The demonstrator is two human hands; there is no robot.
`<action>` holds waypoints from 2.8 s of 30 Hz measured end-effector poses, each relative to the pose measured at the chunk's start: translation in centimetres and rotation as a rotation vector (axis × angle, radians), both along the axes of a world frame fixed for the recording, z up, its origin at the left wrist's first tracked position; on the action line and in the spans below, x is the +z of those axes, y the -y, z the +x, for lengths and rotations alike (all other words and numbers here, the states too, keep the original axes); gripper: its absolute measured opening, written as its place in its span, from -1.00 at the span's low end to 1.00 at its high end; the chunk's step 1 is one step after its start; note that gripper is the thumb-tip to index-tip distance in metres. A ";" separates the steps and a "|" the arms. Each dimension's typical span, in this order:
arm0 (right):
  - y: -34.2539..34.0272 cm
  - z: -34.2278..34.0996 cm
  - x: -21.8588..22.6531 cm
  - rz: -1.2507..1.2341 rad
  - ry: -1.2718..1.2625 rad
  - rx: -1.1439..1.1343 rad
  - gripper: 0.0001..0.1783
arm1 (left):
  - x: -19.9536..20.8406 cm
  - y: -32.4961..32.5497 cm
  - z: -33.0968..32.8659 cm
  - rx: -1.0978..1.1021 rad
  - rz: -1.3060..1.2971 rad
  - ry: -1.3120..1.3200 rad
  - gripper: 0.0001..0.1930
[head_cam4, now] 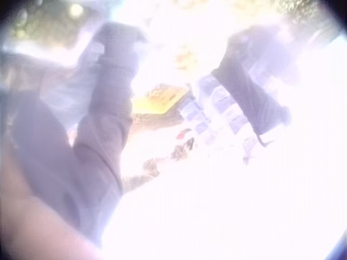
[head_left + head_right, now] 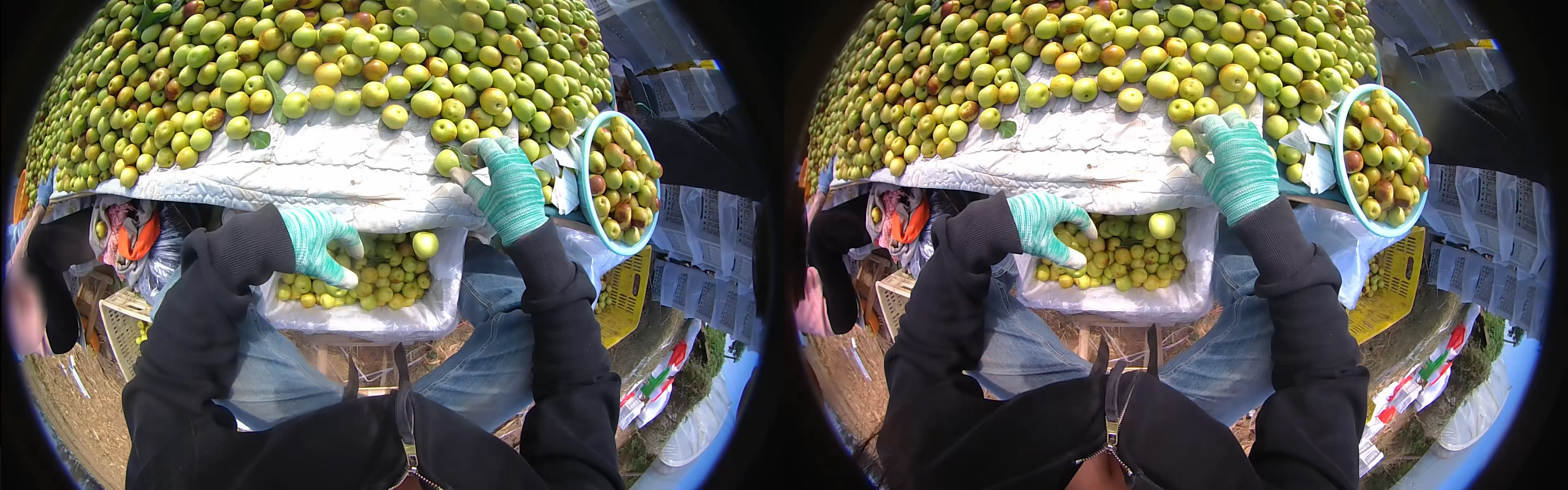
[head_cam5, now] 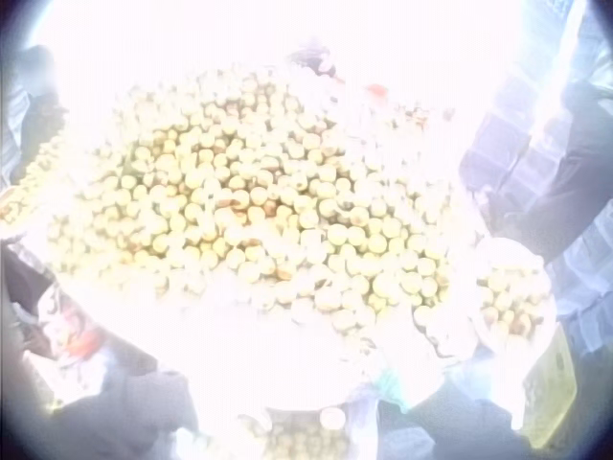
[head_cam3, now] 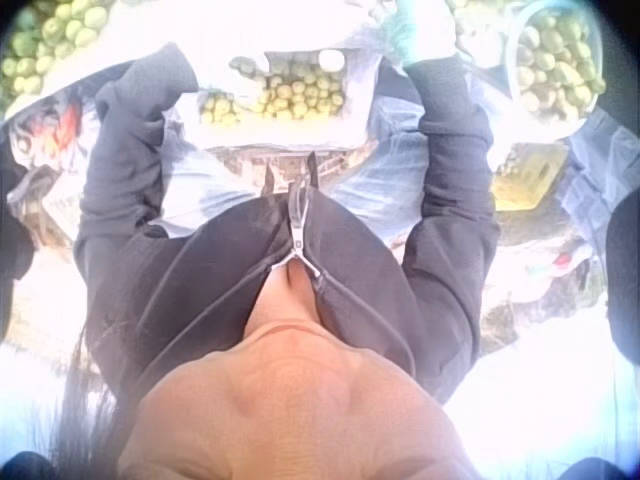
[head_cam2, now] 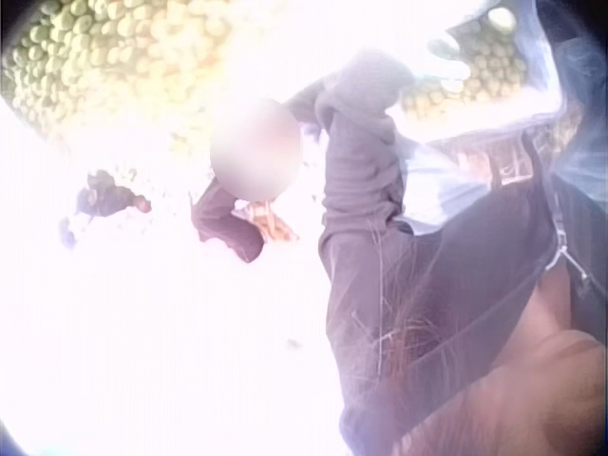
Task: The person picks green apples from a large pile on a table and places them into a white crate below. They repeatedly gather handfuls of apples and transfer them into the crate, occasionally moving aside leaves or other debris.
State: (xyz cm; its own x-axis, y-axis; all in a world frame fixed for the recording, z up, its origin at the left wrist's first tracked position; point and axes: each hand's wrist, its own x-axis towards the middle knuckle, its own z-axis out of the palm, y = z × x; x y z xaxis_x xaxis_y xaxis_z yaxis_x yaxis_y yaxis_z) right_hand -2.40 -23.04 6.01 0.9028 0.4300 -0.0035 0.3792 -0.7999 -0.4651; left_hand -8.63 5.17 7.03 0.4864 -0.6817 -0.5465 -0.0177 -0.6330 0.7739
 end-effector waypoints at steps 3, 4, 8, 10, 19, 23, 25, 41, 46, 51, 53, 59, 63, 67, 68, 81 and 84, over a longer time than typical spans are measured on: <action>0.0 2.2 -1.1 -0.351 0.011 0.028 -0.71 | -0.9 1.6 0.9 0.209 -0.035 0.086 -0.71; 0.1 2.6 -1.0 -0.277 0.079 0.016 -0.74 | -1.3 2.4 1.5 0.323 -0.068 0.122 -0.73; 5.3 0.8 3.8 0.069 0.141 0.053 -0.76 | -3.6 6.3 4.8 0.556 -0.244 0.371 -0.65; 9.7 -1.7 6.9 0.275 -0.021 -0.117 -0.80 | -4.6 8.6 6.4 0.473 -0.174 0.808 -0.56; 9.4 0.2 5.1 -0.081 0.059 0.027 -0.36 | -1.8 15.5 11.9 0.147 0.347 0.530 -0.24; 1.8 6.2 0.7 -0.409 -0.197 0.074 0.01 | -2.7 13.9 10.2 0.104 0.369 0.593 -0.32; 0.5 7.1 -0.8 -0.419 -0.157 0.058 0.03 | -3.8 12.7 9.1 0.102 0.331 0.650 -0.34; -1.0 -8.0 -2.7 -0.160 -0.660 0.518 -0.38 | -6.5 -1.9 -7.6 0.205 0.406 0.191 -0.46; -3.5 -11.2 -12.5 -0.308 -0.417 0.220 -0.44 | -6.0 -5.0 -9.0 0.426 0.388 0.425 -0.45; -6.3 -14.8 -19.8 -0.605 -0.160 0.350 -0.70 | -4.5 -10.6 -6.7 0.878 0.058 0.669 -0.67; -6.7 -15.2 -21.3 -0.671 -0.110 0.335 -0.71 | -5.5 -12.3 -4.6 1.035 -0.141 0.631 -0.61; -3.5 -11.6 -13.8 0.062 -0.933 -0.054 -0.83 | -7.7 -14.4 5.3 0.744 0.594 1.313 -0.66; 8.2 -12.2 0.9 0.612 -0.512 -0.275 -0.87 | -8.6 -11.3 8.5 1.121 0.405 1.217 -0.49; 24.7 -17.1 8.6 0.500 0.453 -0.545 -0.88 | -8.2 -9.3 10.7 1.207 0.626 0.821 -0.47; 28.7 -18.6 8.8 0.315 0.411 -0.603 -0.85 | -8.1 -9.2 10.6 1.172 0.558 0.873 -0.44; 6.5 1.5 0.9 0.045 0.186 0.088 -0.63 | -7.2 -5.2 13.2 0.860 0.476 0.899 -0.36; -3.3 7.6 -2.4 -0.015 0.245 0.276 -0.63 | -6.7 -3.0 12.1 0.577 0.662 0.872 -0.25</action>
State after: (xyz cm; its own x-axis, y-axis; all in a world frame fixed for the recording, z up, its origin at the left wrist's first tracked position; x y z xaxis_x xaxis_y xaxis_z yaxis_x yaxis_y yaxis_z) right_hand 5.18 -19.72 3.65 0.7277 0.6589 0.1907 0.6804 -0.6581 -0.3225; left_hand 3.50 8.17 0.33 0.9982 0.0375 -0.0473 0.0451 -0.9841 0.1720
